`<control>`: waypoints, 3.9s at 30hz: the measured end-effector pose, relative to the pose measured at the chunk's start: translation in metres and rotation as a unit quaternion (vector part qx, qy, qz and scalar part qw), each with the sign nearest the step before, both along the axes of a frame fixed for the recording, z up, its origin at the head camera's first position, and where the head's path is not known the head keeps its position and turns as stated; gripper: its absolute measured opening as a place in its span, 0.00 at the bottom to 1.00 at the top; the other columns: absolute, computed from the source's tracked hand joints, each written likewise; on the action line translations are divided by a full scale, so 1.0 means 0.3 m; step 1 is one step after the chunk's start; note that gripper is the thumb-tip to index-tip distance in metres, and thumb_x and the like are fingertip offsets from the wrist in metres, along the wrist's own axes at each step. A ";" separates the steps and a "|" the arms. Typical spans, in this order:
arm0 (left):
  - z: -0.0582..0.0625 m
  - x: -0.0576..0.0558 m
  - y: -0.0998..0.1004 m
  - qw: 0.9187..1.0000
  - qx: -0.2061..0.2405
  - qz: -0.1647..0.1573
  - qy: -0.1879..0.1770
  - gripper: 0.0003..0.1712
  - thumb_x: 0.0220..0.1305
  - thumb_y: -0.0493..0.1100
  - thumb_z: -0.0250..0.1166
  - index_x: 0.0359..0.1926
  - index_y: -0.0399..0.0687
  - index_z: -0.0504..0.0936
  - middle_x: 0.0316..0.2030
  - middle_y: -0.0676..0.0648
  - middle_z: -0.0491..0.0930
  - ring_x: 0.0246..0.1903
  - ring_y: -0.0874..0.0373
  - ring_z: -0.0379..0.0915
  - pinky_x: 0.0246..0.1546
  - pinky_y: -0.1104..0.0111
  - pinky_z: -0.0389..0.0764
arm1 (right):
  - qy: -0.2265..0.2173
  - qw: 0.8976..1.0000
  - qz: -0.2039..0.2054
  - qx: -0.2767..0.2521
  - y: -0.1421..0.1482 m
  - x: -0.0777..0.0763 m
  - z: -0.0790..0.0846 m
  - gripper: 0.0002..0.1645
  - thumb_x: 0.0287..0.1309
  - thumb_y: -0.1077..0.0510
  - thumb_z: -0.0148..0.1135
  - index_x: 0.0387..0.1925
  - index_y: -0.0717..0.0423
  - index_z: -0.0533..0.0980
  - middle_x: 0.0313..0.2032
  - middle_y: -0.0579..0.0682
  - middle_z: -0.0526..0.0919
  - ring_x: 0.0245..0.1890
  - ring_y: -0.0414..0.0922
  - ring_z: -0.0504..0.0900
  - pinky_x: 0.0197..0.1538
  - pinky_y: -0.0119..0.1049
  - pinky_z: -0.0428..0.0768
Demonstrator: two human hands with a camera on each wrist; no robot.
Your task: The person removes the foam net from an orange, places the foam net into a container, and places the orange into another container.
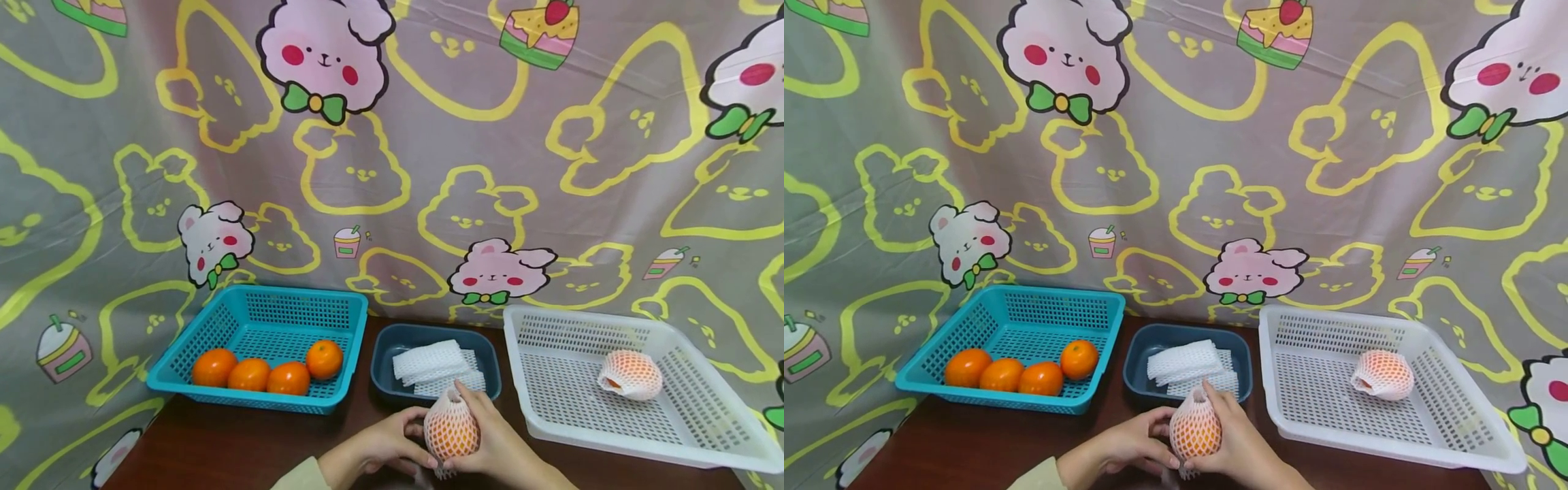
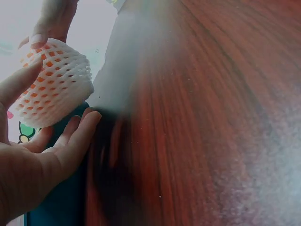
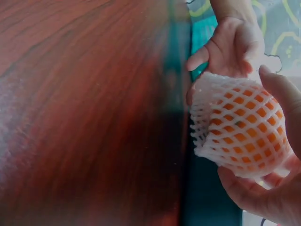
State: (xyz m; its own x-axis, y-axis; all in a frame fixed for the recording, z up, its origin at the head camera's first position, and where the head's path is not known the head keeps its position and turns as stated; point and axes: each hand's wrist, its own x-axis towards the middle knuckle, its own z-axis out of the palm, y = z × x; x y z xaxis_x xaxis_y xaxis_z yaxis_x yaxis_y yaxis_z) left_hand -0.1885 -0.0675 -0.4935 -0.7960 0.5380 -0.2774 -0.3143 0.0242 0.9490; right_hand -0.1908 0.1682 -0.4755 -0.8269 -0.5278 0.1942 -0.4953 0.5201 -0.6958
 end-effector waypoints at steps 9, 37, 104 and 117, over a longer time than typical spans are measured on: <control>-0.018 -0.007 -0.006 1.000 0.003 0.001 0.031 0.41 0.49 0.15 0.67 0.65 0.38 0.71 0.43 0.45 0.83 0.37 0.53 0.81 0.33 0.67 0.83 | -0.026 0.998 0.031 -0.048 0.012 -0.004 -0.045 0.52 0.62 0.47 0.73 0.76 0.67 0.58 0.59 0.58 0.69 0.53 0.43 0.74 0.51 0.34 0.79; -0.005 -0.016 -0.012 0.994 -0.011 -0.017 0.105 0.44 0.45 0.17 0.72 0.65 0.38 0.73 0.47 0.46 0.79 0.42 0.51 0.82 0.44 0.64 0.83 | 0.065 0.992 0.069 -0.087 0.020 -0.016 -0.097 0.30 0.54 0.50 0.79 0.57 0.56 0.81 0.54 0.53 0.80 0.53 0.38 0.77 0.48 0.34 0.82; -0.001 0.008 0.033 0.965 -0.029 0.054 0.255 0.25 0.58 0.38 0.77 0.57 0.39 0.83 0.53 0.49 0.83 0.46 0.65 0.79 0.47 0.73 0.79 | 0.365 0.917 0.072 -0.146 -0.032 -0.043 -0.097 0.13 0.73 0.51 0.60 0.38 0.51 0.86 0.34 0.43 0.87 0.35 0.39 0.85 0.44 0.26 0.81; -0.028 0.019 0.026 0.934 -0.078 0.045 0.347 0.19 0.57 0.44 0.79 0.50 0.47 0.90 0.52 0.52 0.86 0.52 0.65 0.79 0.51 0.73 0.77 | 0.171 0.977 0.090 -0.093 0.039 -0.036 -0.094 0.24 0.60 0.59 0.74 0.58 0.56 0.81 0.52 0.49 0.86 0.50 0.43 0.84 0.49 0.35 0.83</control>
State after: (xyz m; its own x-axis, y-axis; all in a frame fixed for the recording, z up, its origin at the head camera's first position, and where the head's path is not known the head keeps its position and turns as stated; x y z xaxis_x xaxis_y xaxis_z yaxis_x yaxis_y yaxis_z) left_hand -0.1829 -0.0596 -0.5017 -0.8530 0.4571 0.2519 0.3668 0.1817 0.9124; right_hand -0.2017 0.1799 -0.5037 -0.5936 -0.5883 0.5491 -0.7872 0.2825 -0.5482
